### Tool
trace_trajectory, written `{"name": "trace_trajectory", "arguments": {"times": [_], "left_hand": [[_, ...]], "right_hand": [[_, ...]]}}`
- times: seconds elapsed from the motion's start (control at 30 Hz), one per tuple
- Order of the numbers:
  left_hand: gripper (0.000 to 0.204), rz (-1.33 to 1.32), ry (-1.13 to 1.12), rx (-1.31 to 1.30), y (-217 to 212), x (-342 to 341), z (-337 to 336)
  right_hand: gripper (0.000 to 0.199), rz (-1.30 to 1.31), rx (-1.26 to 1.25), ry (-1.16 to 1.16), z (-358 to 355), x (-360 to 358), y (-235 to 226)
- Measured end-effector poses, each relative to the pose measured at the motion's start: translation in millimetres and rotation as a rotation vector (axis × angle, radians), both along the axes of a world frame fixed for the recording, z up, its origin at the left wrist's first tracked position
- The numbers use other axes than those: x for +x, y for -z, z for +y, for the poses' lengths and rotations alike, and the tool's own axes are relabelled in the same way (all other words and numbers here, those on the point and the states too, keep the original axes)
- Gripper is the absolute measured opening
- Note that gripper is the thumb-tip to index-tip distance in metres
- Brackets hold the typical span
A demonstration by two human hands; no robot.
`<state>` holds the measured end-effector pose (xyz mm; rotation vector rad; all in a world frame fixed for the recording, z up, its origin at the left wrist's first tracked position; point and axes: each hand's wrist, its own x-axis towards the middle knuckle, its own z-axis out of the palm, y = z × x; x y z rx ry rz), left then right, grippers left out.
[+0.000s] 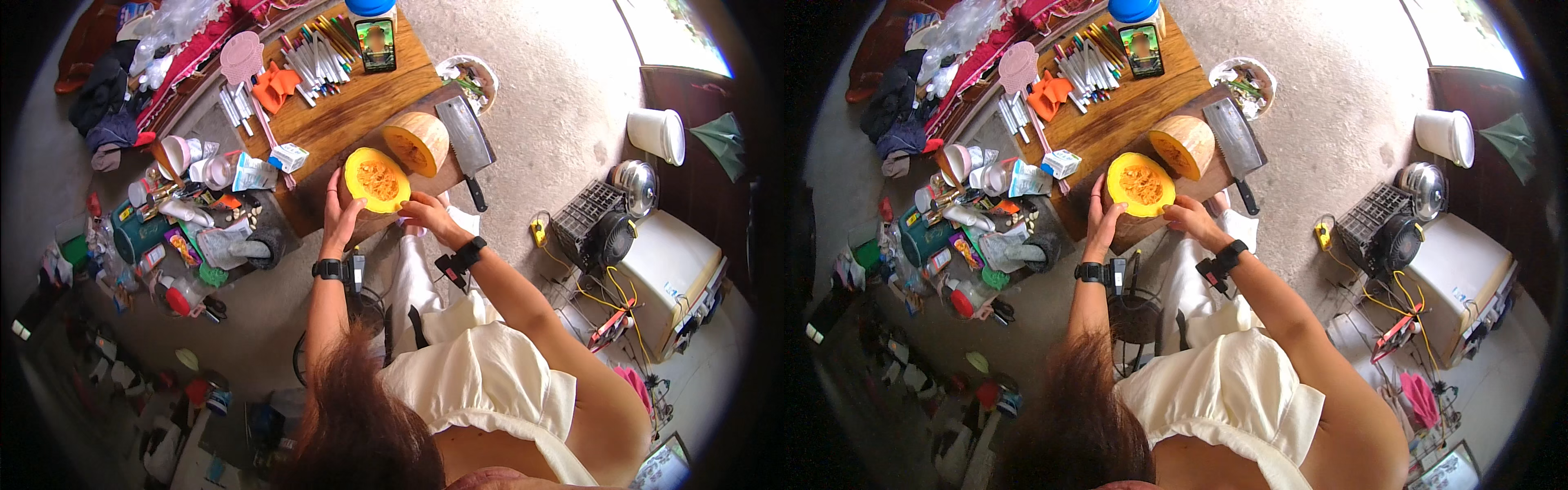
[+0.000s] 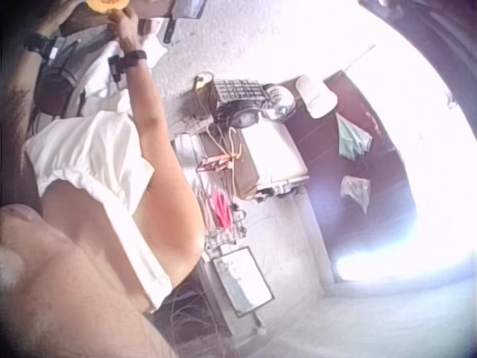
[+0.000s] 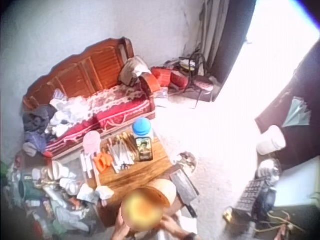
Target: The person cuts a pumpkin in half with a cleaver on a wooden board. They scoop out the seeds from the pumpkin by hand and then carry the halves outside to a table.
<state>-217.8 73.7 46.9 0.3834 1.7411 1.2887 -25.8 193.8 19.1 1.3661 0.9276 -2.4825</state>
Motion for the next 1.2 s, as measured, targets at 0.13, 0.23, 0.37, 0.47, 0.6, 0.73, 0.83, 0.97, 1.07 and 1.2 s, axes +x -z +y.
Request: {"name": "trace_trajectory", "arguments": {"times": [0.13, 0.23, 0.37, 0.47, 0.6, 0.73, 0.83, 0.97, 1.07, 1.2], "left_hand": [[0.08, -0.066, -0.048, 0.052, -7, 0, -12], [0.08, -0.099, -0.076, 0.089, -10, 1, -23], [0.082, -0.169, -0.11, 0.143, -11, 2, -31], [0.083, -0.199, -0.13, 0.179, -12, 4, -32], [0.082, -0.199, -0.134, 0.211, -10, 4, -35], [0.083, -0.182, -0.126, 0.211, -8, 4, -37], [0.084, -0.212, -0.131, 0.214, -11, 4, -37], [0.085, -0.208, -0.115, 0.204, -14, 3, -39], [0.086, -0.214, -0.109, 0.198, -13, 3, -40], [0.087, -0.201, -0.113, 0.209, -12, 4, -42]], "right_hand": [[0.046, -0.029, 0.238, -0.017, 1, -5, -6], [0.032, -0.02, 0.88, -0.087, 6, -9, 0], [0.024, -0.01, 1.082, -0.224, 19, -30, -20], [0.022, 0.046, 1.137, -0.242, 18, -44, -22], [0.02, -0.025, 1.212, -0.204, 18, -48, -23], [0.021, -0.026, 1.205, -0.27, 21, -35, -18], [0.02, 0.014, 1.129, -0.239, 12, -43, -26], [0.02, 0.043, 1.243, -0.298, 9, -65, -25], [0.021, 0.03, 1.41, -0.402, 12, -73, -22], [0.021, -0.01, 1.462, -0.494, 11, -81, -23]]}}
